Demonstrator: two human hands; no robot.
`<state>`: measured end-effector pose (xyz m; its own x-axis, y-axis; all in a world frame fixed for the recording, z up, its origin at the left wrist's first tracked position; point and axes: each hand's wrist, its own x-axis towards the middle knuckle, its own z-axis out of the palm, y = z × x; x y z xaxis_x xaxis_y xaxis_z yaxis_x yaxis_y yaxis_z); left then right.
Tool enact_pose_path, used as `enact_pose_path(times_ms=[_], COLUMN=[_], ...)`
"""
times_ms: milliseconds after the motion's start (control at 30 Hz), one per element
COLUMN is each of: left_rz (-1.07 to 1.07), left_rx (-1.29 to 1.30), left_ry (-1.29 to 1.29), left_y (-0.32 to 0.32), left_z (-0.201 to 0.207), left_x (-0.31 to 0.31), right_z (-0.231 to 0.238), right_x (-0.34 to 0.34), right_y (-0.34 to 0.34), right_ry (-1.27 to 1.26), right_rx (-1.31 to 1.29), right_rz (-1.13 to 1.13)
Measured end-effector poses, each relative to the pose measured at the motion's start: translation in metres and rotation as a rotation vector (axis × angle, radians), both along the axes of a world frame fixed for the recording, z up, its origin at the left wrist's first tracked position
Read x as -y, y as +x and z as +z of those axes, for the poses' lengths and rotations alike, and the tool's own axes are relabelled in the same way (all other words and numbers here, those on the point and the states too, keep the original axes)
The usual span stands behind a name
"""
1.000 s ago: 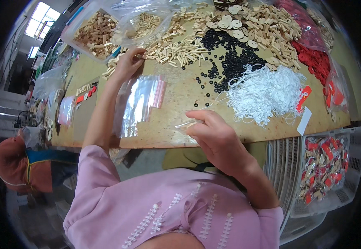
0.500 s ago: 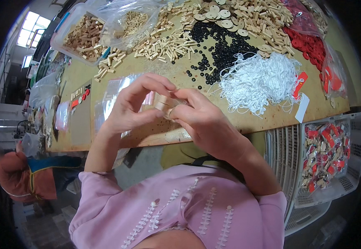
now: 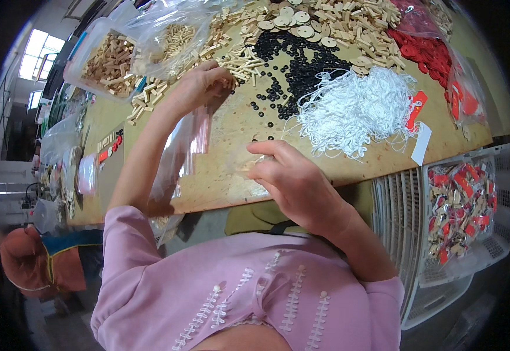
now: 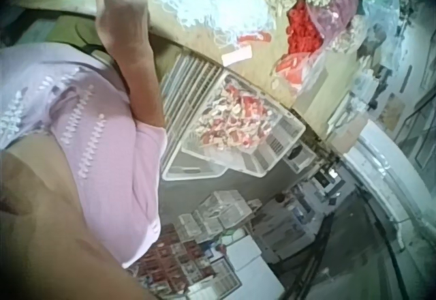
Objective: The person assembles small craft kits by placing wooden beads, black beads, white string, and a red flag into clear plastic bags. The person handles each item by hand, opens the bags, inserts the components, and seals them before moving to the next unit.
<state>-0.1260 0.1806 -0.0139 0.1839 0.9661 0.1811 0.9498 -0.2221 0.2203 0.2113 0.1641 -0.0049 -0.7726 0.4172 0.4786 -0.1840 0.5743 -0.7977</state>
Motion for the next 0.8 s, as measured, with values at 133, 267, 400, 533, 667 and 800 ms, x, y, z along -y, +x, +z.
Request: enact_pose_path(times_ms=[133,267,400,533,667,800], left_rz=[-0.022,0.029,0.155,0.273,0.214,0.250], left_rx=[-0.082,-0.089,0.021,0.115,0.072,0.189], left_ry=[-0.010,-0.030,-0.164,-0.306,-0.295,-0.235], left_y=[-0.002,-0.004,-0.007,-0.010,-0.014,-0.011], left_z=[0.004,0.006,0.008,0.010,0.011,0.007], left_x=[-0.009,-0.012,-0.015,-0.020,-0.018,-0.005], right_z=[-0.003,-0.005,0.001,-0.001,0.000,0.004], right_x=[-0.002,-0.003,-0.001,0.000,-0.001,0.000], right_y=[0.004,0.003,0.004,0.004,0.004,0.001], right_ry=[-0.026,0.030,-0.011,-0.016,0.015,0.036], right_rx=[-0.006,0.005,0.076,0.062,0.073,0.068], right_rz=[0.005,-0.019,-0.055,-0.062,-0.064,-0.108])
